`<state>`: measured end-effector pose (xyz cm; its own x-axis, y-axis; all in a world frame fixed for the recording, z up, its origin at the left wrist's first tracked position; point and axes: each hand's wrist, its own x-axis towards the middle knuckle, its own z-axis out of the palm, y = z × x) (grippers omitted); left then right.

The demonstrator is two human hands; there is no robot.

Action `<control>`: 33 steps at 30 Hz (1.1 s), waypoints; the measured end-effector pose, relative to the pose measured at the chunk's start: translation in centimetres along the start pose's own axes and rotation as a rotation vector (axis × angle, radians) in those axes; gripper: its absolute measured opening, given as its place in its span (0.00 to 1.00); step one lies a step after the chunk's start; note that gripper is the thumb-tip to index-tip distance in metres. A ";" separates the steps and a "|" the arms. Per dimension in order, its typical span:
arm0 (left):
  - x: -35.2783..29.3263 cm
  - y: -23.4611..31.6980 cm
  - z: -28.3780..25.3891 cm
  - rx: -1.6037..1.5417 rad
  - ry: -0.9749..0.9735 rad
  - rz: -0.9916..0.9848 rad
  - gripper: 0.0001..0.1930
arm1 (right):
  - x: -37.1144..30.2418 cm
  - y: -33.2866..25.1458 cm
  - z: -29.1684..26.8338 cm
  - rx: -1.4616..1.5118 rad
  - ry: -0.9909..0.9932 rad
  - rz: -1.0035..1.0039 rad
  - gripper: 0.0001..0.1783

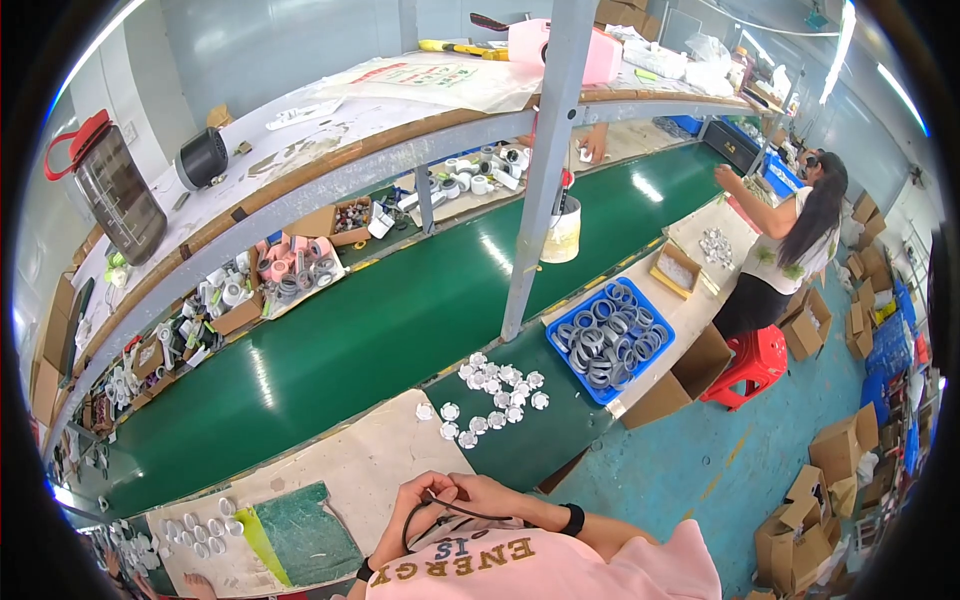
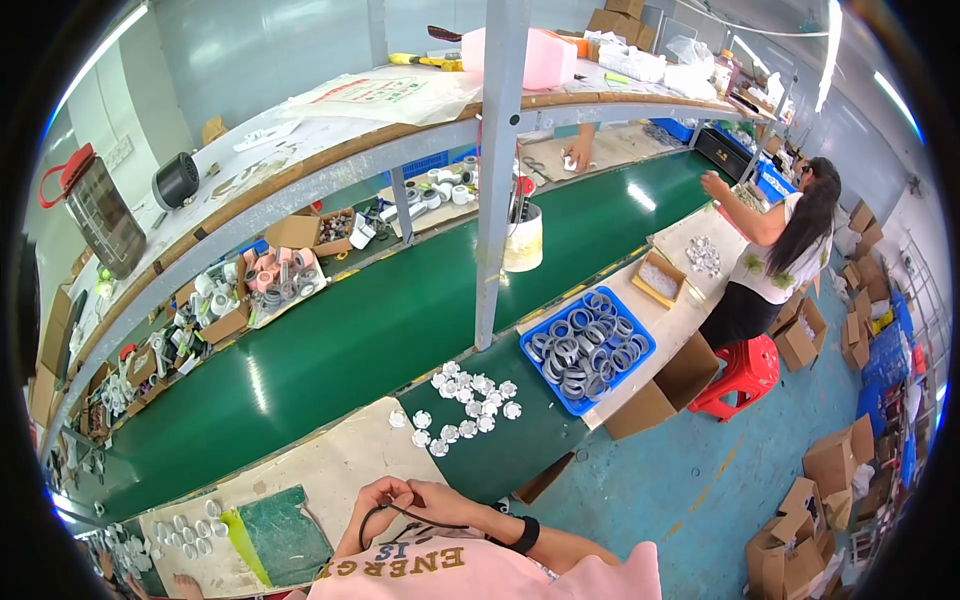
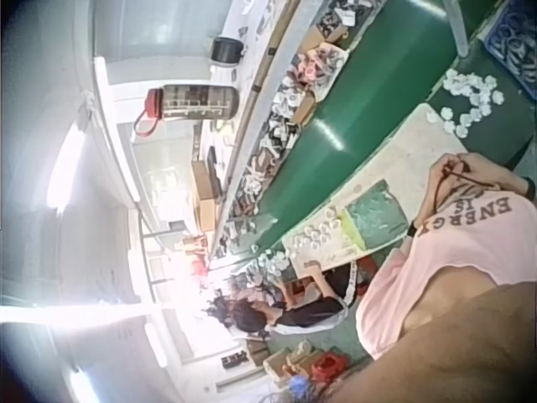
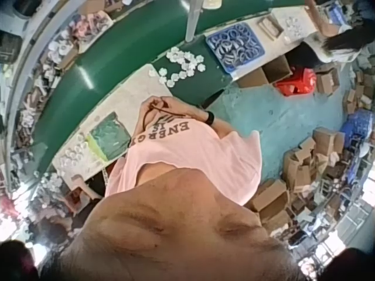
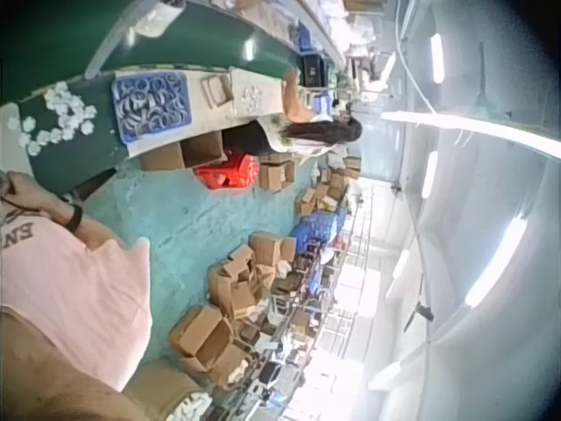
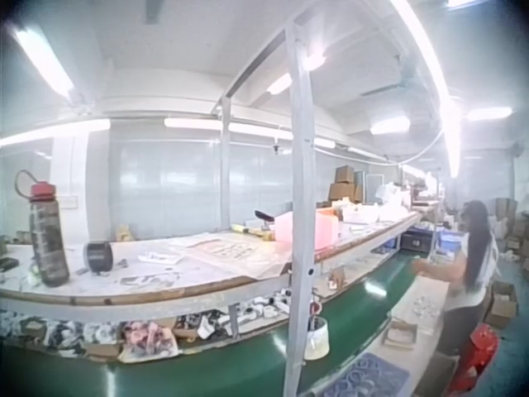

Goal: Manually assemble small white plastic housings with internal circuit boards and wiring on a factory production line.

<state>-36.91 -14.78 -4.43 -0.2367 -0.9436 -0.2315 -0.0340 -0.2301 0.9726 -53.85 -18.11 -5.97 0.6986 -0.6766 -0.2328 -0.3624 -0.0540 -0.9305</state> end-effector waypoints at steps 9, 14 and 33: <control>0.1 0.5 0.3 -0.171 -0.022 -0.020 0.04 | -0.1 0.1 0.0 0.076 0.063 -0.017 0.19; 0.1 0.1 0.3 -0.128 -0.033 -0.018 0.03 | -0.2 0.4 0.5 0.086 0.157 -0.090 0.19; -0.1 0.1 0.2 -0.140 -0.014 0.004 0.05 | -0.4 -0.3 -0.1 0.101 0.101 -0.030 0.16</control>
<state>-37.11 -14.68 -4.34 -0.2506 -0.9413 -0.2264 0.1026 -0.2583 0.9606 -54.13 -17.88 -5.54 0.6406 -0.7466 -0.1793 -0.2745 -0.0045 -0.9616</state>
